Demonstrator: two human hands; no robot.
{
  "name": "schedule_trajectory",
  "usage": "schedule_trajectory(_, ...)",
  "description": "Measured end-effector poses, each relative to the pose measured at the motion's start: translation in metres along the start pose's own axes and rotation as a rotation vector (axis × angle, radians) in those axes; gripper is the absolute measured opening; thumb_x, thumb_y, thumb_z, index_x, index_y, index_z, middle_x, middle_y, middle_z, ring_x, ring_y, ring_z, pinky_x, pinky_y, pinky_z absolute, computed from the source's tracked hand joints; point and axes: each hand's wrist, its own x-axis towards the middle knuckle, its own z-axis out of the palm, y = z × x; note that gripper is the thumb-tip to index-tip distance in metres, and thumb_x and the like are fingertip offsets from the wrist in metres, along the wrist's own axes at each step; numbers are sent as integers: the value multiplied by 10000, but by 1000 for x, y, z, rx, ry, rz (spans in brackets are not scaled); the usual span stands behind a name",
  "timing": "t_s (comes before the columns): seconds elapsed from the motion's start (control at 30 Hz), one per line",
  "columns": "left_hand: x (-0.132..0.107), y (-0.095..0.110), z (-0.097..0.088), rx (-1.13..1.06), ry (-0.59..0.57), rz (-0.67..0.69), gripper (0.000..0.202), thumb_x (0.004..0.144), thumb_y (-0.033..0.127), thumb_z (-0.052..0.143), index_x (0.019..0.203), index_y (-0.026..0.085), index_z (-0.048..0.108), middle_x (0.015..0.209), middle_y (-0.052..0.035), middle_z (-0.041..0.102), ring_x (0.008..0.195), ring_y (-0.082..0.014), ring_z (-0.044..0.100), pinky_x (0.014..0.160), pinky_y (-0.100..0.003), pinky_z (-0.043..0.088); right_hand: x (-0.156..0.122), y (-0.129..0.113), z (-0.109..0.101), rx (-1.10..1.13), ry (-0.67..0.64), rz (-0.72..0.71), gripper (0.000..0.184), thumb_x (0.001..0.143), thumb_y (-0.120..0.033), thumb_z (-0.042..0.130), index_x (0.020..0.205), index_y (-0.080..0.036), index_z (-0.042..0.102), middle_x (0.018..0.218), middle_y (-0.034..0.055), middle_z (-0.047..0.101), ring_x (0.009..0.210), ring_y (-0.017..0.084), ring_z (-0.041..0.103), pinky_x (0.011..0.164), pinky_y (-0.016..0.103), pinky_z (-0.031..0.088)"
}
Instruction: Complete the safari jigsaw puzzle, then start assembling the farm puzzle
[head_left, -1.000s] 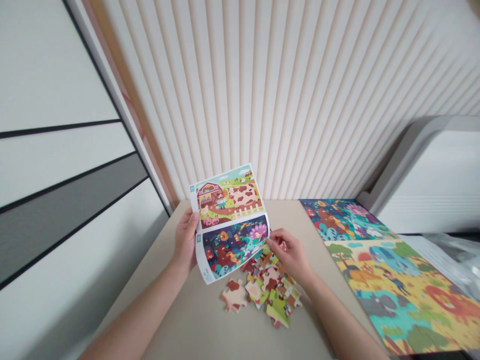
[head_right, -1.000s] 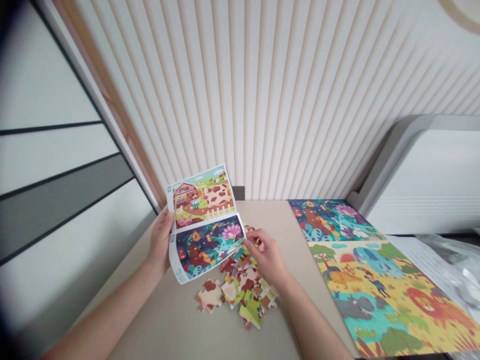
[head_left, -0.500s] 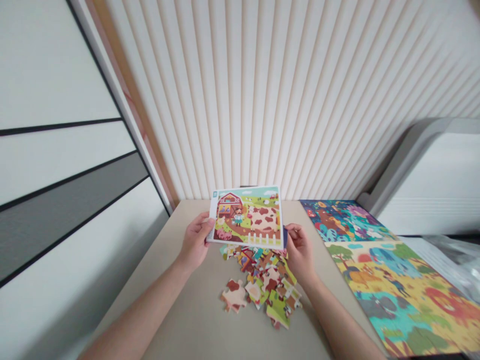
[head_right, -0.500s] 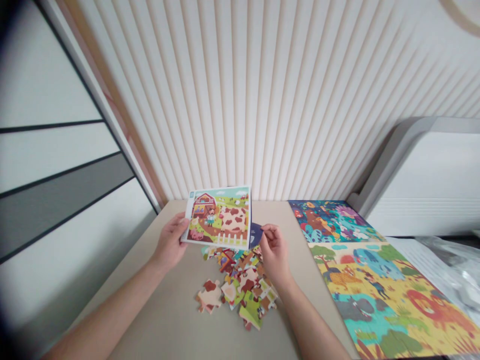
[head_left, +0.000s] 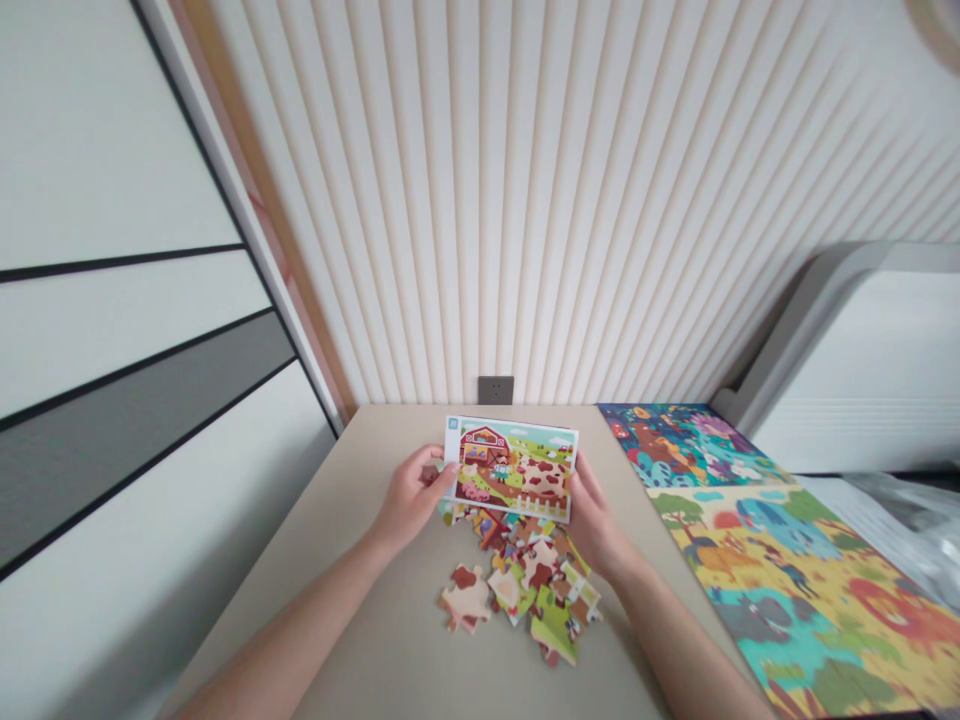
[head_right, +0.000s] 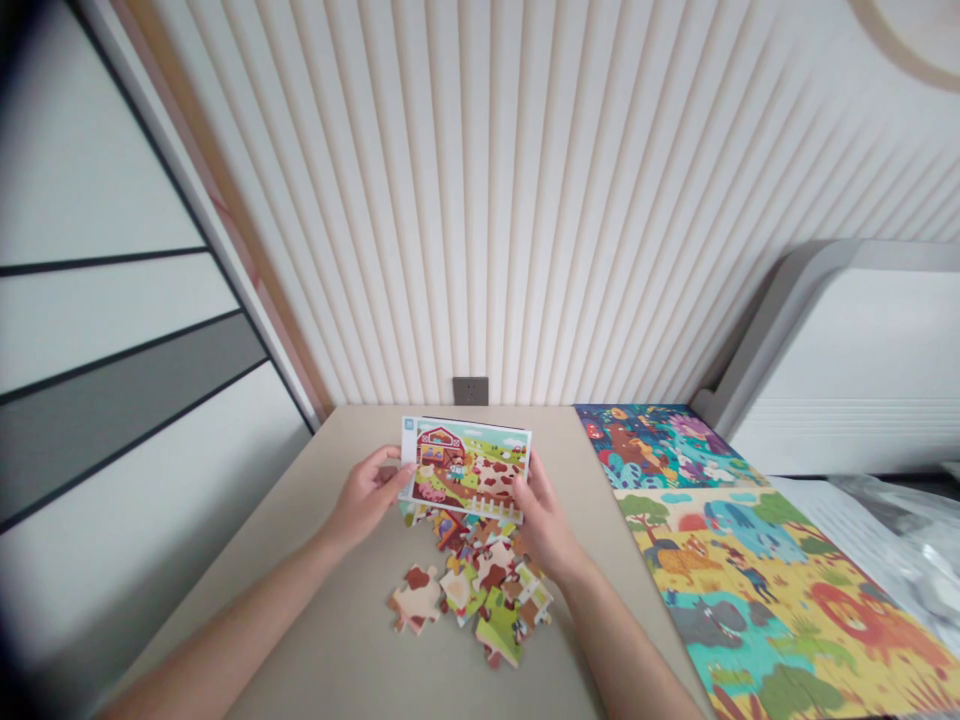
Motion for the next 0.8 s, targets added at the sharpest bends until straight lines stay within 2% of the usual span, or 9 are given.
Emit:
schedule_trajectory(0.1,2,0,1,-14,37,27,356,782,428,756,1038,210,638,649,28,613,533,-134,573,465,-201,428,-1,0,3,26,-3,8,632,833,-456,737,1390,-357,455,1238,60,680,1024,270,694,803,390,573)
schedule_trajectory(0.2,3,1,4,1,28,38,450,803,432,728,1177,219,598,778,13,648,586,-117,579,490,-189,447,2,2,1,51,24,-9,564,853,-452,718,1356,-344,486,1222,56,690,973,264,709,785,398,583)
schedule_trajectory(0.27,2,0,5,2,-39,11,406,828,449,700,1133,193,625,819,-10,664,607,-115,581,492,-187,439,5,5,-3,40,44,-23,547,849,-467,720,1337,-337,510,1205,54,700,946,265,714,780,407,585)
schedule_trajectory(0.33,2,-3,5,-1,-83,-13,338,842,465,686,987,161,661,768,-17,660,604,-121,578,497,-191,427,8,11,-7,-21,78,-41,512,830,-490,734,1281,-313,568,1174,56,715,927,269,715,786,416,582)
schedule_trajectory(0.4,2,-5,5,-24,-53,-18,335,839,479,694,910,153,661,711,-9,645,600,-127,578,506,-197,423,13,19,-13,-121,109,-62,455,804,-520,749,1164,-262,648,1112,68,736,898,278,713,779,418,576)
schedule_trajectory(0.47,4,-6,4,-63,9,-12,353,843,496,689,954,162,660,705,2,634,564,-114,551,489,-194,399,24,26,-21,-204,124,-64,431,788,-553,747,1051,-216,691,1030,81,754,854,285,711,752,419,571)
schedule_trajectory(0.57,8,-6,0,-95,81,23,380,883,522,630,1055,184,648,816,-5,646,485,-65,446,438,-182,325,56,26,-38,-271,146,-76,465,775,-602,727,1004,-198,704,960,79,763,827,292,710,745,425,567)
schedule_trajectory(0.63,11,-7,-5,-80,113,54,377,900,529,600,1047,185,649,880,-17,645,476,-51,411,431,-182,303,89,18,-51,-325,159,-151,484,767,-627,711,1002,-203,701,976,76,762,867,290,708,768,419,565)
schedule_trajectory(0.8,17,-19,-17,61,74,47,400,898,536,590,965,150,673,789,-23,639,484,-66,414,447,-188,300,175,7,-75,-528,146,-261,510,796,-628,635,1114,-229,640,1028,68,754,890,255,709,777,394,567)
